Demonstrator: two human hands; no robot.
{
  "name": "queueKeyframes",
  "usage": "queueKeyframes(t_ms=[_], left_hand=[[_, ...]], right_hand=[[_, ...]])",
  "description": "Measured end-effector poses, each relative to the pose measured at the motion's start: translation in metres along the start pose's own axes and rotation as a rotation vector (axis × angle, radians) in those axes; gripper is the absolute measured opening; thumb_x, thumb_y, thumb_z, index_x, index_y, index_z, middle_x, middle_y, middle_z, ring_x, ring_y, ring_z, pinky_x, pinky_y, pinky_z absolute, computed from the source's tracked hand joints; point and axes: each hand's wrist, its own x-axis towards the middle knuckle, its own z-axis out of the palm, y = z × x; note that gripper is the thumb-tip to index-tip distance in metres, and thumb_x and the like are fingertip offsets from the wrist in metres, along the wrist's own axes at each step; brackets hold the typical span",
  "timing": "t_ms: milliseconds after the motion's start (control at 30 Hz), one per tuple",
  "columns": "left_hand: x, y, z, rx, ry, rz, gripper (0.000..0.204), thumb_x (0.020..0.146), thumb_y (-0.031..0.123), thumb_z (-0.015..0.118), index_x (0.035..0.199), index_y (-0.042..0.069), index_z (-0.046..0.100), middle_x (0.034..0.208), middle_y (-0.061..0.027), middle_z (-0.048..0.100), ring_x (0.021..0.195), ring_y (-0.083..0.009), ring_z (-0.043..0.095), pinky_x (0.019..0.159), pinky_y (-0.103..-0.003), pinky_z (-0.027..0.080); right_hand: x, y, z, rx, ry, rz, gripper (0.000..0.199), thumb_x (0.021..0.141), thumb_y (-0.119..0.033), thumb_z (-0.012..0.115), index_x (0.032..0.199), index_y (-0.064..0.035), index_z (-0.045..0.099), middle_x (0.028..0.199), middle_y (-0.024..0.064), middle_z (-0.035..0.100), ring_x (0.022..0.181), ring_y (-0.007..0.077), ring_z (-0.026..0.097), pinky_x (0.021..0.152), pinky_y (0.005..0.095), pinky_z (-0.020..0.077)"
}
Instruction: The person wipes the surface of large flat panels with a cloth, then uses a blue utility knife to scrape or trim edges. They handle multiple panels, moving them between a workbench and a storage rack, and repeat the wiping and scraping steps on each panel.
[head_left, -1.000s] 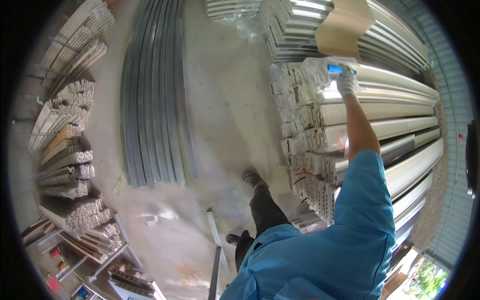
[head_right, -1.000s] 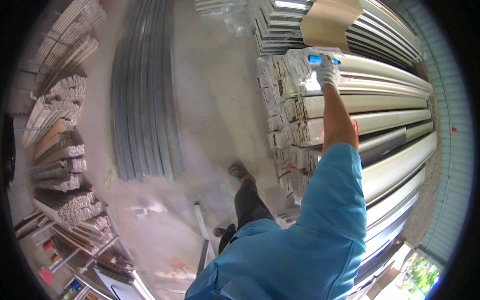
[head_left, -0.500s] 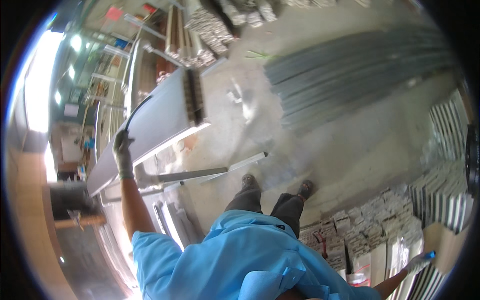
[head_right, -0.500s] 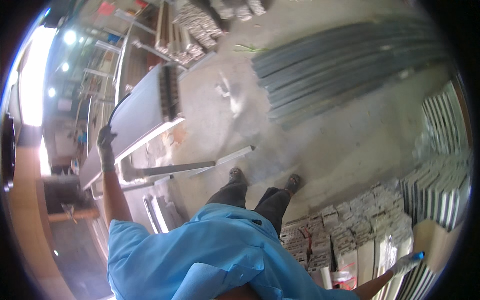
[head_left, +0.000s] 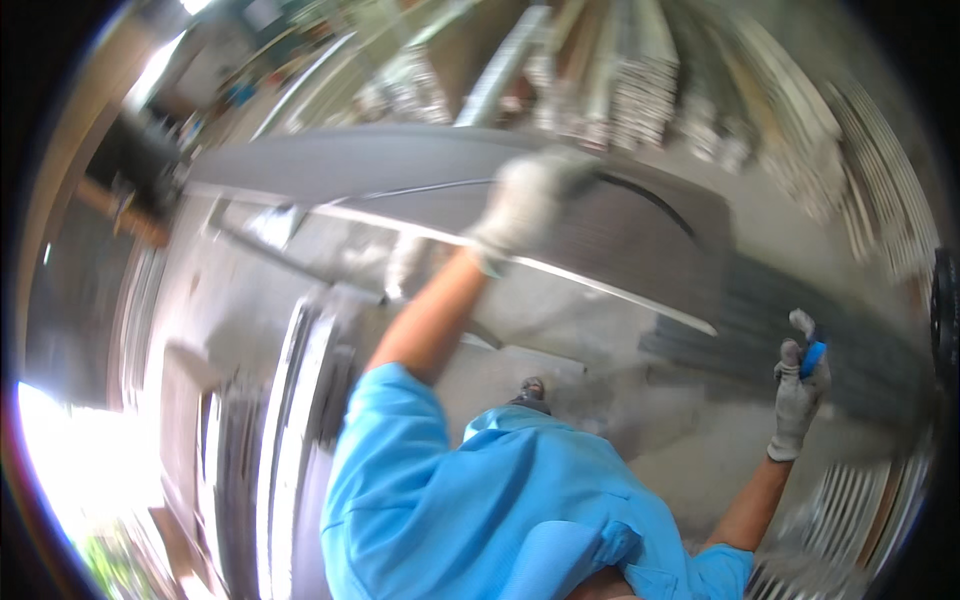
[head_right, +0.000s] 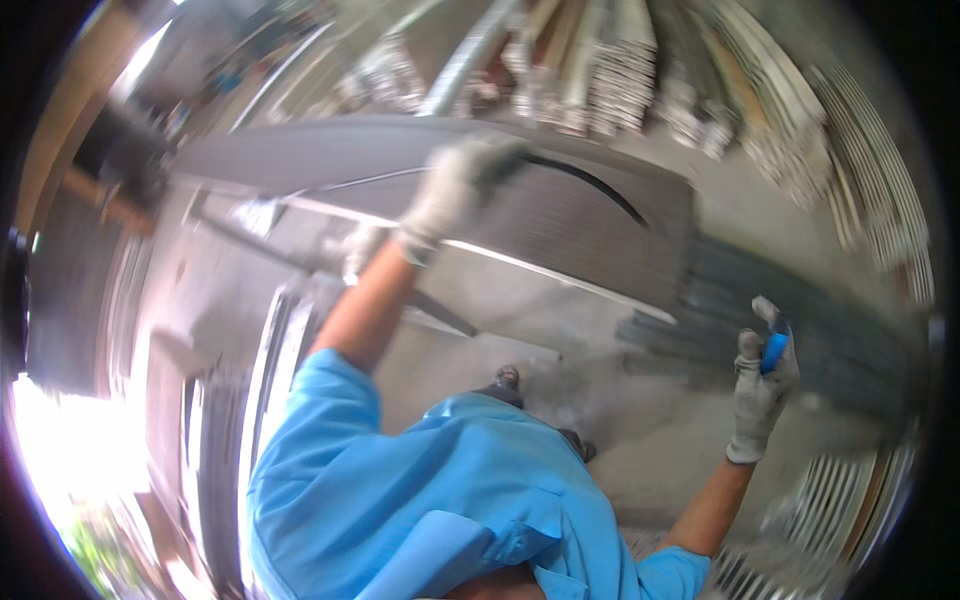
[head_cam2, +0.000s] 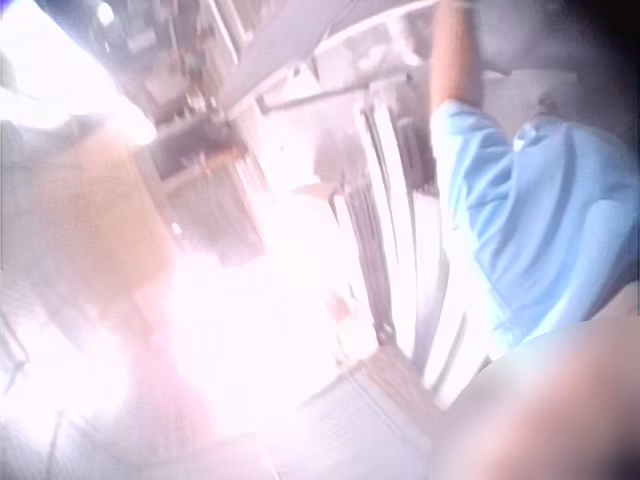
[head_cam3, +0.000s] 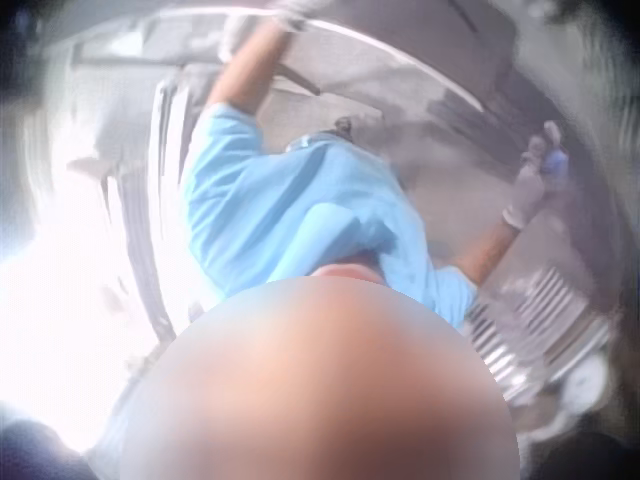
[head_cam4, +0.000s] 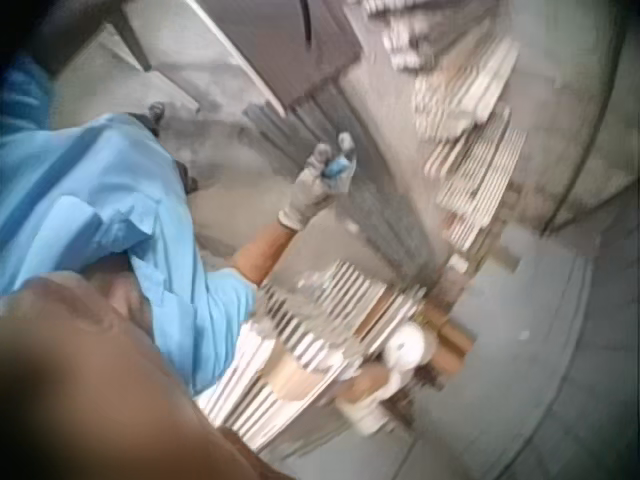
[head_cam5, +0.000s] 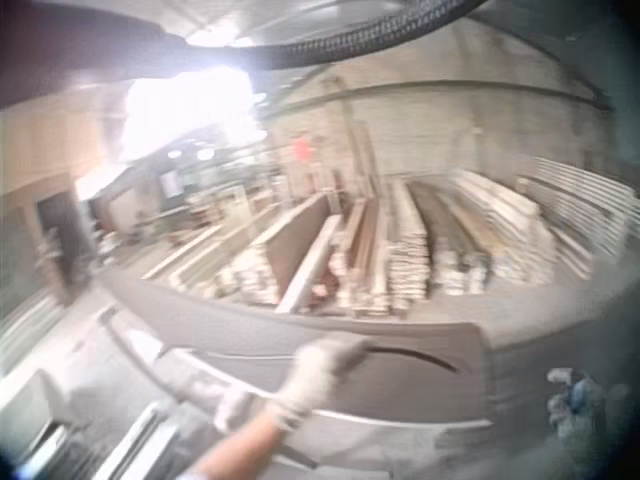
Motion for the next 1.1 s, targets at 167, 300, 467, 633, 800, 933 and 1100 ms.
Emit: queueKeyframes(t_ms=[167, 300, 467, 633, 800, 933, 1100], left_hand=[[-0.033, 0.015, -0.05, -0.106, 0.097, -0.052, 0.02, 0.089, 0.014, 0.07, 0.108, 0.009, 0.068, 0.09, -0.0119, 0.066, 0.083, -0.0347, 0.066, 0.072, -0.043, 0.052], [-0.11, -0.027, -0.104, -0.103, 0.056, -0.198, 0.014, 0.09, 0.02, 0.072, 0.1, 0.01, 0.071, 0.084, -0.0103, 0.065, 0.084, -0.0314, 0.065, 0.075, -0.042, 0.051], [-0.247, -0.066, -0.207, 0.226, 0.02, -0.818, 0.016, 0.093, 0.021, 0.069, 0.105, 0.011, 0.073, 0.091, -0.0078, 0.073, 0.085, -0.026, 0.07, 0.079, -0.04, 0.053], [-0.19, -0.025, -0.238, 0.213, 0.545, -0.68, 0.017, 0.099, 0.018, 0.066, 0.109, 0.005, 0.07, 0.081, -0.0073, 0.068, 0.074, -0.0151, 0.063, 0.069, -0.03, 0.05], [0.017, 0.049, -0.172, -0.007, 0.496, -0.174, 0.021, 0.098, 0.016, 0.065, 0.116, 0.007, 0.07, 0.091, -0.0056, 0.07, 0.074, -0.0136, 0.063, 0.063, -0.03, 0.049], [0.128, 0.076, -0.09, 0.254, 0.178, 0.202, 0.017, 0.094, 0.024, 0.064, 0.107, 0.014, 0.069, 0.085, -0.011, 0.069, 0.079, -0.0303, 0.068, 0.068, -0.04, 0.053], [0.106, -0.048, -0.057, 0.293, -0.168, -0.185, 0.028, 0.098, 0.02, 0.059, 0.122, 0.014, 0.072, 0.091, -0.0093, 0.073, 0.069, -0.0222, 0.067, 0.067, -0.037, 0.055]], right_hand=[[0.056, -0.123, 0.173, -0.296, -0.401, -0.612, 0.047, 0.079, -0.012, 0.083, 0.122, -0.0017, 0.065, 0.106, 0.0181, 0.073, 0.086, 0.0345, 0.073, 0.075, 0.0429, 0.0549], [0.075, -0.165, 0.215, -0.194, -0.758, -0.641, 0.012, 0.084, -0.004, 0.072, 0.093, -0.0007, 0.064, 0.085, 0.0176, 0.07, 0.073, 0.0335, 0.07, 0.066, 0.0396, 0.0534], [0.113, -0.178, 0.215, -0.041, -0.737, -0.624, 0.021, 0.089, -0.017, 0.077, 0.085, -0.0031, 0.062, 0.066, -0.0002, 0.056, 0.06, 0.0094, 0.053, 0.056, 0.0266, 0.0409], [0.178, -0.123, 0.178, 0.111, -0.404, -0.616, 0.029, 0.097, -0.026, 0.071, 0.116, -0.0042, 0.066, 0.095, -0.0018, 0.061, 0.084, 0.0115, 0.056, 0.077, 0.0293, 0.0452], [0.293, -0.039, 0.011, 0.089, 0.055, -0.489, 0.029, 0.1, -0.012, 0.06, 0.127, -0.0013, 0.061, 0.091, -0.0011, 0.057, 0.074, 0.0104, 0.054, 0.069, 0.0259, 0.0472], [0.326, 0.028, -0.081, 0.067, 0.242, -0.259, 0.039, 0.101, -0.007, 0.054, 0.139, 0.0003, 0.056, 0.101, 0.0024, 0.061, 0.082, 0.0148, 0.061, 0.077, 0.0274, 0.0559], [0.238, 0.069, -0.037, 0.146, -0.119, 0.169, 0.03, 0.098, -0.019, 0.066, 0.123, -0.0025, 0.067, 0.088, -0.0021, 0.064, 0.075, 0.011, 0.058, 0.071, 0.028, 0.0495]])
